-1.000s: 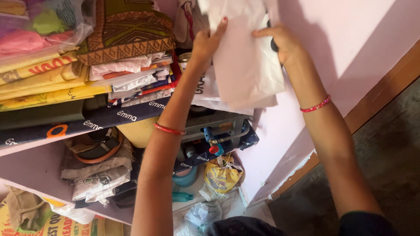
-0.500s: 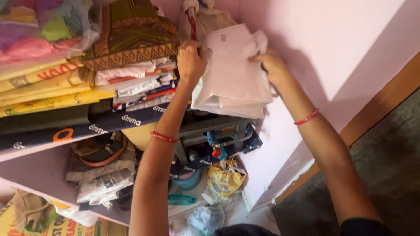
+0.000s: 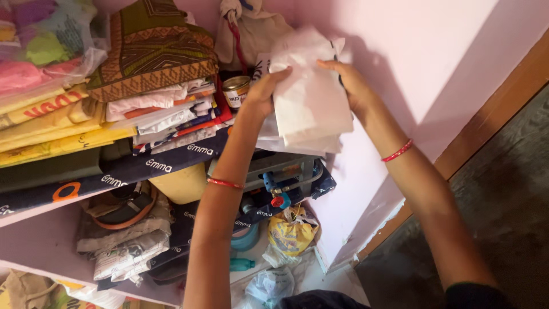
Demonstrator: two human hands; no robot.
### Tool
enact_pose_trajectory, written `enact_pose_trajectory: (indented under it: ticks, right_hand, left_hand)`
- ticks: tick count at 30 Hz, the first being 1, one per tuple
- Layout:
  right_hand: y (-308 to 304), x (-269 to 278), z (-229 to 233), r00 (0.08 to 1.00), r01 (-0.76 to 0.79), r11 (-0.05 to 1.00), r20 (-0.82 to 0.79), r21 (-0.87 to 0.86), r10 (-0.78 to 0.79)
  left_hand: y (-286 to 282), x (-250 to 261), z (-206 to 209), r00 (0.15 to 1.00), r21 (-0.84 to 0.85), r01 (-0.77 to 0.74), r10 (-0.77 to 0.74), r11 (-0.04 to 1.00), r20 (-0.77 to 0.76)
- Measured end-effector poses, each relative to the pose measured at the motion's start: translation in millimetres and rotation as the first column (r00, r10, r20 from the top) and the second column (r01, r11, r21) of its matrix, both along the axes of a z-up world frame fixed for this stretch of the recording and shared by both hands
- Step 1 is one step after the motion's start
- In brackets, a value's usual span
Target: The person picks up various items from a chair and a small table and places them onto different shelves of a cupboard, including folded clothes, packaged goods, a small container, and a tied plastic bag.
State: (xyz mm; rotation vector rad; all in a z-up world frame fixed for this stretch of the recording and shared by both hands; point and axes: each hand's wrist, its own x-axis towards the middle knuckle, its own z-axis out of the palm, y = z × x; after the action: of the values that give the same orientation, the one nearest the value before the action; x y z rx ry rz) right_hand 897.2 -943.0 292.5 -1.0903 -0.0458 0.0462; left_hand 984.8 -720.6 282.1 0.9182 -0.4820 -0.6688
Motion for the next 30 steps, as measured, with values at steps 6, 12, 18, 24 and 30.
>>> enact_pose_trajectory:
  ticks: [6, 12, 18, 24, 30]
  right_hand:
    - [-5.5, 13.1, 9.6, 0.989, 0.106, 0.988, 0.112, -0.113, -0.093]
    - [16.5, 25.9, -26.8, 0.986, 0.105, 0.912, -0.075, -0.398, -0.146]
    - [19.1, 24.0, -39.4, 0.942, 0.337, 0.674, 0.229, -0.658, -0.246]
    - [-1.9, 32.1, -54.5, 0.934, 0.352, 0.528, 0.255, -0.773, -0.25]
    - [15.7, 20.6, -19.1, 0.893, 0.258, 0.722, -0.127, -0.642, -0.432]
  left_hand:
    - [-8.3, -1.3, 21.6, 0.934, 0.134, -0.301, 0.263, 0.944, 0.242]
    - [-3.0, 0.7, -14.5, 0.566, 0.494, -0.82, 0.278, 0.288, 0.776]
    - [-25.4, 23.6, -54.6, 0.287, 0.28, -0.957, -0.087, -0.08, 0.954]
    - [-3.0, 12.5, -15.1, 0.158, -0.012, -0.938, -0.459, -0.347, 0.874]
    - [43.0, 15.2, -2.1, 0.286, 0.179, -0.94, -0.384, -0.289, 0.878]
